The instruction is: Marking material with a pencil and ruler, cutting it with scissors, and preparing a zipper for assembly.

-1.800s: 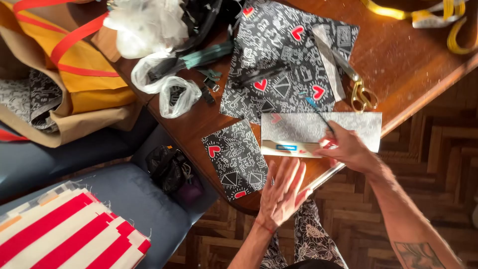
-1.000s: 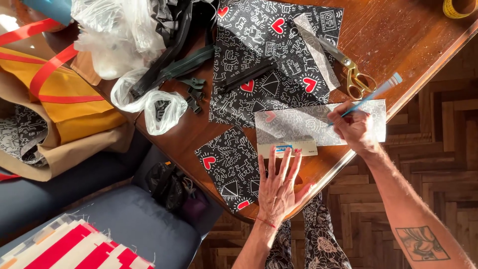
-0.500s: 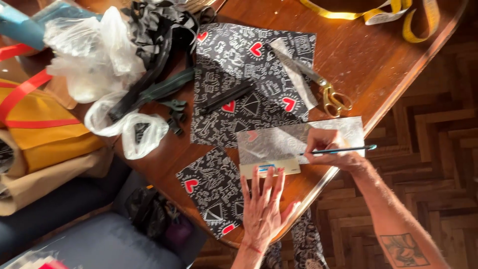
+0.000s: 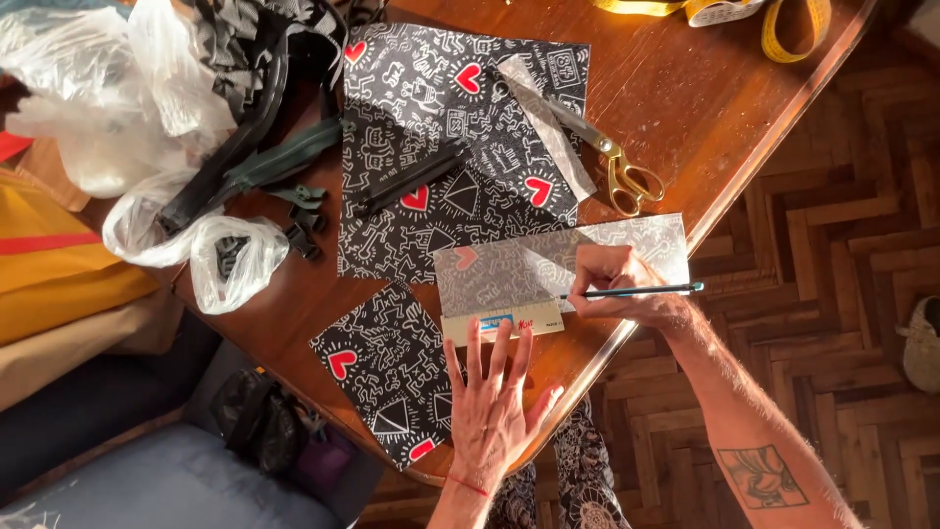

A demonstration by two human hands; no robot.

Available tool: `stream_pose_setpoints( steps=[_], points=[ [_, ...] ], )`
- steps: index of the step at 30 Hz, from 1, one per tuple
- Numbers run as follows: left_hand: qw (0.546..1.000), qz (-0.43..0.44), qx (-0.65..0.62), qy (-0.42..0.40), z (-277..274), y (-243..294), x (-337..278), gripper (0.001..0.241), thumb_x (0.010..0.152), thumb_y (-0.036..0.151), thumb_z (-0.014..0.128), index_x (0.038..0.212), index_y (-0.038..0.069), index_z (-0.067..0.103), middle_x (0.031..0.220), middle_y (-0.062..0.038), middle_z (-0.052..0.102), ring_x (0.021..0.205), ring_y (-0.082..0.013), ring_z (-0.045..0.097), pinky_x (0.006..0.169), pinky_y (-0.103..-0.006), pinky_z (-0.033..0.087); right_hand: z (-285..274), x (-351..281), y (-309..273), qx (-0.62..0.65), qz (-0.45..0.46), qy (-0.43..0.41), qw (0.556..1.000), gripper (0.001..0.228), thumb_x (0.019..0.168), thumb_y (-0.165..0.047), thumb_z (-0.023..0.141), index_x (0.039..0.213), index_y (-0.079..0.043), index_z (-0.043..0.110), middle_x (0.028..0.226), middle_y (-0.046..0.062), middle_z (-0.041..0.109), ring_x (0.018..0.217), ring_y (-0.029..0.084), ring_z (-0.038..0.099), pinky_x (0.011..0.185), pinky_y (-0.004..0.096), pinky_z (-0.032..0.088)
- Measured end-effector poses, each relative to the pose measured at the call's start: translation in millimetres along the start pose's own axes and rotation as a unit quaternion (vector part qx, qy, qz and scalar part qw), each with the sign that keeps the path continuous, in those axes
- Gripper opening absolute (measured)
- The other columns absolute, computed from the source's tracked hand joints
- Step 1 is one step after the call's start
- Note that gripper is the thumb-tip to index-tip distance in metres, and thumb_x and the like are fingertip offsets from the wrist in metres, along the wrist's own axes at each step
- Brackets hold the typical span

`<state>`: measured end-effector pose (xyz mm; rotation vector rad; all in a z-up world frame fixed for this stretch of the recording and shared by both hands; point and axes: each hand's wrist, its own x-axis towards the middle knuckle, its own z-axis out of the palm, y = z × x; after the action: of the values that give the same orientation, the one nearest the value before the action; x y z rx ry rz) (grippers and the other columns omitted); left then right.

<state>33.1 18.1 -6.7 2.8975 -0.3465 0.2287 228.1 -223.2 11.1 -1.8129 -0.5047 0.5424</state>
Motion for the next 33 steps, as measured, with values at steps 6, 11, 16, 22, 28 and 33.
stream_pose_setpoints(
  steps=[6, 11, 16, 22, 28, 33],
  points=[
    [1.0, -0.002, 0.002, 0.005, 0, 0, 0, 0.099, 0.116, 0.082, 0.056, 0.188, 0.02, 0.028, 0.196, -0.009, 0.026, 0.18, -0.0492, 0.027, 0.144, -0.0784, 0.024, 0, 0, 1, -0.001, 0.005, 0.002, 1.0, 0.029, 0.087, -0.002, 0.083, 0.074, -0.016, 0.061, 0.077, -0.004, 0.062, 0.07, 0.007, 0.046, 0.061, 0.026, 0.033],
    [1.0, -0.001, 0.003, 0.004, -2, 1, 1, 0.097, 0.116, 0.081, 0.058, 0.187, 0.02, 0.032, 0.194, -0.009, 0.029, 0.179, -0.0498, 0.028, 0.143, -0.0781, 0.023, 2, -1, 4, 0.003, 0.029, 0.013, 1.0, 0.03, 0.087, -0.003, 0.083, 0.074, -0.015, 0.06, 0.077, -0.004, 0.061, 0.071, 0.007, 0.045, 0.062, 0.026, 0.033],
    [1.0, -0.006, -0.004, -0.006, 2, 3, -3, 0.101, 0.115, 0.082, 0.06, 0.188, 0.021, 0.026, 0.196, -0.007, 0.026, 0.18, -0.0502, 0.027, 0.144, -0.0781, 0.023, 0, -2, 8, 0.024, 0.031, 0.0, 0.999, 0.027, 0.084, -0.004, 0.087, 0.073, -0.016, 0.065, 0.075, -0.005, 0.064, 0.07, 0.005, 0.048, 0.062, 0.026, 0.034],
    [0.999, 0.003, -0.032, 0.01, -11, 9, 6, 0.092, 0.114, 0.074, 0.065, 0.183, 0.018, 0.042, 0.191, -0.009, 0.037, 0.176, -0.0506, 0.033, 0.141, -0.0783, 0.027, 1, 1, 8, 0.039, 0.027, 0.007, 0.999, 0.025, 0.082, -0.002, 0.085, 0.073, -0.014, 0.065, 0.075, -0.004, 0.071, 0.071, 0.006, 0.056, 0.063, 0.027, 0.04],
    [1.0, 0.017, 0.006, -0.024, 2, 15, 9, 0.1, 0.114, 0.081, 0.061, 0.188, 0.023, 0.029, 0.197, -0.008, 0.021, 0.182, -0.0432, 0.02, 0.145, -0.0755, 0.018, -1, 4, 12, 0.028, 0.026, 0.003, 0.999, 0.025, 0.082, -0.003, 0.081, 0.072, -0.015, 0.061, 0.074, -0.005, 0.064, 0.072, 0.006, 0.051, 0.062, 0.026, 0.038],
    [1.0, 0.02, 0.001, -0.019, -6, 15, 14, 0.096, 0.114, 0.078, 0.062, 0.186, 0.021, 0.035, 0.195, -0.008, 0.028, 0.179, -0.045, 0.027, 0.144, -0.0767, 0.021, -1, 4, 9, 0.025, 0.022, 0.0, 0.999, 0.022, 0.079, -0.003, 0.079, 0.072, -0.016, 0.063, 0.073, -0.006, 0.065, 0.073, 0.007, 0.051, 0.063, 0.027, 0.037]
  ],
)
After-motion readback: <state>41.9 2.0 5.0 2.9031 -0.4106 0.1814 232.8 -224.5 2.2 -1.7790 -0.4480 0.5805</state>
